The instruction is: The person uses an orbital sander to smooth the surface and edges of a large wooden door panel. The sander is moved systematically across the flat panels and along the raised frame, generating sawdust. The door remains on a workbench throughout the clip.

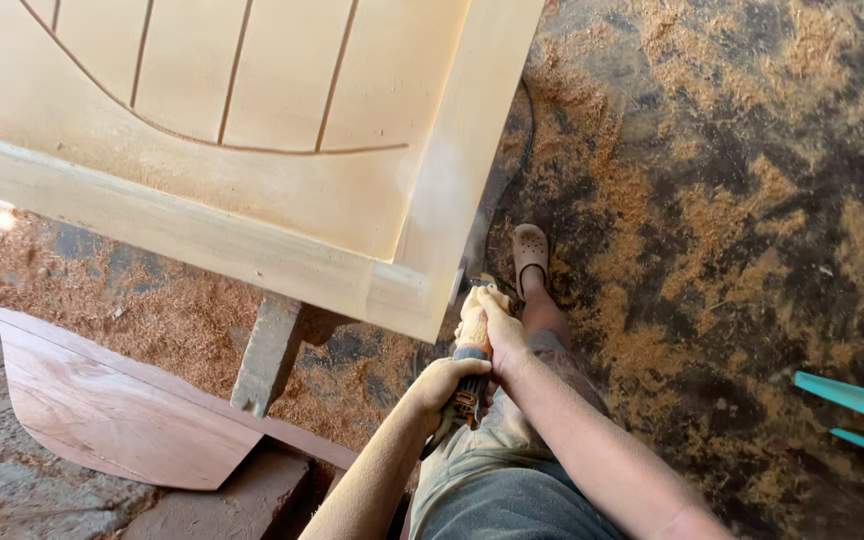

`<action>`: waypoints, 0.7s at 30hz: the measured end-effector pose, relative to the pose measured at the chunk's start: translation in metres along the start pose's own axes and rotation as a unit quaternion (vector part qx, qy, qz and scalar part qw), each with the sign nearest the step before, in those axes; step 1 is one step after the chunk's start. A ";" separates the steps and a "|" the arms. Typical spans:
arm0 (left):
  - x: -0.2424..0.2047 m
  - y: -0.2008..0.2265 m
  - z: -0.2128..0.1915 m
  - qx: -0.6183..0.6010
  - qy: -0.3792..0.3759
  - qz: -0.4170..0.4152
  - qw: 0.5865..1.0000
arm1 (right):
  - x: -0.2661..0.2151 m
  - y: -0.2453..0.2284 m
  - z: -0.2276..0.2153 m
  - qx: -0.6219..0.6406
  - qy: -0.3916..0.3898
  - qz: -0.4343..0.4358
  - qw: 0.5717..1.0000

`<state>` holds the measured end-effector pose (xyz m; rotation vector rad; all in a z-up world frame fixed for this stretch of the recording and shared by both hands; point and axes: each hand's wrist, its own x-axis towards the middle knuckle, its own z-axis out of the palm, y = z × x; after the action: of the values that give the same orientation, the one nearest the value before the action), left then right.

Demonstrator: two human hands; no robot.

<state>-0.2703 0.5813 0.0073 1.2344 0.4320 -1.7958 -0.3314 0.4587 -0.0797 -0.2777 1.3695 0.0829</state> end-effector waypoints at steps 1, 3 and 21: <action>-0.003 -0.011 -0.005 -0.002 0.007 -0.005 1.000 | -0.003 0.012 -0.004 0.004 0.004 0.000 1.000; -0.013 -0.030 -0.015 0.001 0.019 -0.018 1.000 | -0.009 0.039 -0.008 0.014 0.010 0.001 1.000; 0.004 -0.012 -0.009 0.015 0.040 -0.028 0.999 | -0.012 0.012 0.001 0.025 0.003 -0.008 1.000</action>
<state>-0.2752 0.5919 -0.0020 1.3304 0.4907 -1.8093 -0.3351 0.4718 -0.0691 -0.2462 1.3735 0.0344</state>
